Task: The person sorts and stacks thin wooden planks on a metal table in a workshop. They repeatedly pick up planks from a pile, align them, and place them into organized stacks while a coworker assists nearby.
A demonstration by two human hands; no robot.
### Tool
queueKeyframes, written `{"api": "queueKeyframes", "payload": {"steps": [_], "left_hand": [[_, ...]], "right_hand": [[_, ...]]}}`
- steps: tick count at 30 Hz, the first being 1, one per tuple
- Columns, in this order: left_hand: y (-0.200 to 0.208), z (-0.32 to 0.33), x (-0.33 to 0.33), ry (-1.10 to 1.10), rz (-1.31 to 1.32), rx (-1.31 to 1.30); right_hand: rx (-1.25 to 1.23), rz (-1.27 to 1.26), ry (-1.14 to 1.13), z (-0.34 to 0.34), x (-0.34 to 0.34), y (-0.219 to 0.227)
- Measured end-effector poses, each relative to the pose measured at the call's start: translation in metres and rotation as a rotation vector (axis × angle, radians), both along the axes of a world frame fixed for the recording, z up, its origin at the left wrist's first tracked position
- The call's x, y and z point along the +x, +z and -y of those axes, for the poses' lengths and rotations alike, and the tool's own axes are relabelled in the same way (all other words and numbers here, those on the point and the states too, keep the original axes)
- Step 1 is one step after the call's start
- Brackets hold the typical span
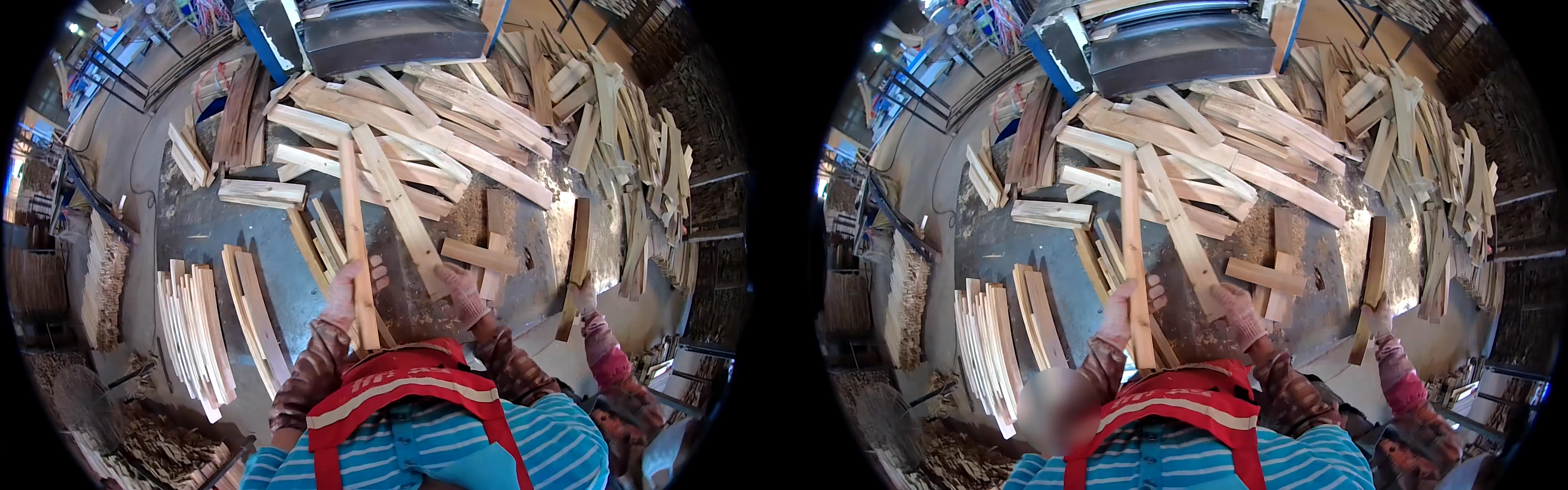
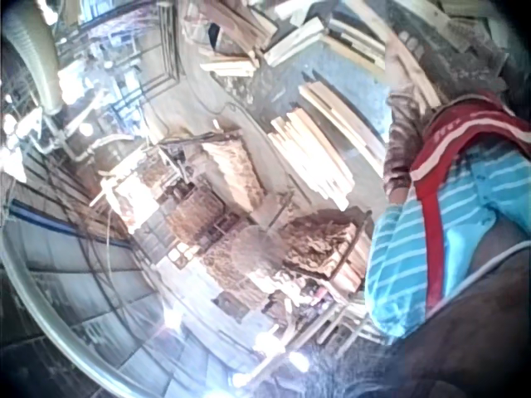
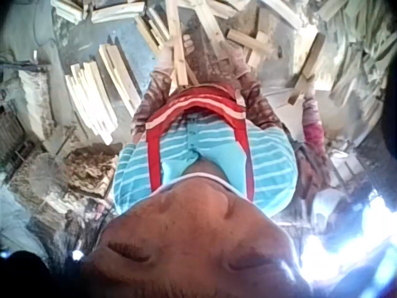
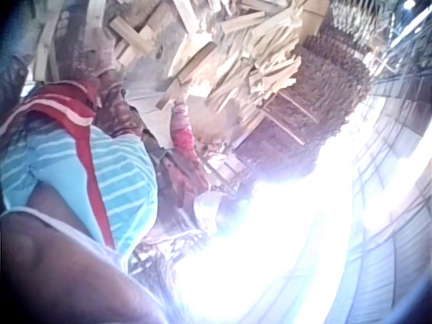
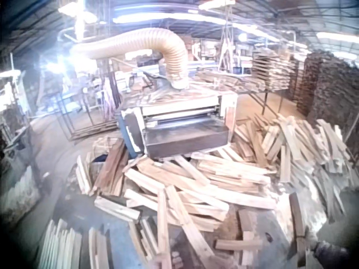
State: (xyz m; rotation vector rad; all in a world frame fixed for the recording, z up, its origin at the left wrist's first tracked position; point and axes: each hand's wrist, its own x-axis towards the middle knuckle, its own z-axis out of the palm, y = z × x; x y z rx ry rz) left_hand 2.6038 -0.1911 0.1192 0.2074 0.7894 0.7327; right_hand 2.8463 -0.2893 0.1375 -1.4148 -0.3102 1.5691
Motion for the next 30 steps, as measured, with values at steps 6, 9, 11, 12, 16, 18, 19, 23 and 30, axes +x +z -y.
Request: {"api": "queueKeyframes", "payload": {"steps": [6,9,11,12,16,18,19,23,30], "left_hand": [[0.007,0.003,-0.019,-0.108,-0.048,0.098],[0.002,0.016,0.015,0.138,-0.134,0.125],[0.036,0.015,0.03,-0.045,-0.154,0.033],[0.025,0.015,0.024,-0.042,-0.252,0.055],[0.029,0.022,0.027,-0.007,-0.479,0.174],[0.016,0.026,0.038,0.037,-0.553,0.342],[0.007,0.023,0.045,0.07,-0.561,0.466],[0.01,0.021,0.071,0.105,-0.492,0.485],[0.026,0.001,0.047,-0.165,-0.475,0.283]], "right_hand": [[0.003,0.242,0.126,0.015,-0.008,0.012],[0.129,0.4,0.292,0.036,-0.053,0.007],[-0.013,0.57,0.503,0.034,-0.07,0.019],[-0.072,0.679,0.756,0.021,-0.066,0.023],[0.216,0.782,0.563,0.003,-0.059,0.065],[0.369,0.867,0.513,0.0,-0.067,0.063],[0.164,0.88,0.624,-0.004,-0.071,0.066],[0.227,0.595,0.013,0.011,-0.048,0.017],[0.181,1.122,-0.506,0.055,0.065,-0.068]]}}
